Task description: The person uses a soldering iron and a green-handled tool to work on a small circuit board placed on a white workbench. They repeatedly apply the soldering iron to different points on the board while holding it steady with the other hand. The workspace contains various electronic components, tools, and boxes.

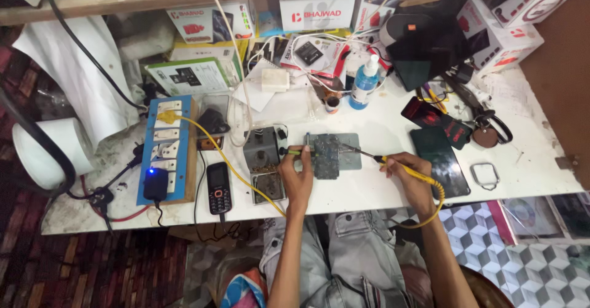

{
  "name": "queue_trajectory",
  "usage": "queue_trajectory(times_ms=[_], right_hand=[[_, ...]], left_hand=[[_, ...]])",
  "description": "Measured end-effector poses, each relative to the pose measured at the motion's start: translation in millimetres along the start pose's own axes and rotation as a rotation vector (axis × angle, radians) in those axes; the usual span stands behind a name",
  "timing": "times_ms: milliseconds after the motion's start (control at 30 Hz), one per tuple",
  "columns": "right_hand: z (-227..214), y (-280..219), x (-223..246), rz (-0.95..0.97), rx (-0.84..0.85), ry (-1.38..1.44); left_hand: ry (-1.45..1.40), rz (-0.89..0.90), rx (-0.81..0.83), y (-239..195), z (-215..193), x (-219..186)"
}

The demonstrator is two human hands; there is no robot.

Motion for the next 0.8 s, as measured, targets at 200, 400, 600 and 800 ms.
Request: queue_trajectory(times_ms=[200,400,600,800], right_hand=[[-2.2,-0.5,-4.1,-0.043,0.007,-0.076],[-2.2,-0.7,-6.4,-0.032,0.008,0.013],[2.7,2.7,0.1,-0.028,0.018,0.044],[1.3,-2.0,1.9,-0.016,-0.003,-0.029]], left_hand=[[0.005,0.175,-0.058,-2.9,-1.9,1.5],[0.052,0.114,-0.045,-0.3,-0.5,3.8],[0.005,0.113,-0.056,1.4,-0.7,-1.7],[0.037,0.125,-0.046,-0.7,-1.2,0.9]])
Point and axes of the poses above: each hand's wrist, its own y-axis towards the middle knuckle, its own z-axis out of the palm, x = y × z, the point moved 2 cm from there along y, towards the middle knuckle, and after that the axes turned 7 degrees about y, right-handed, at the moved point
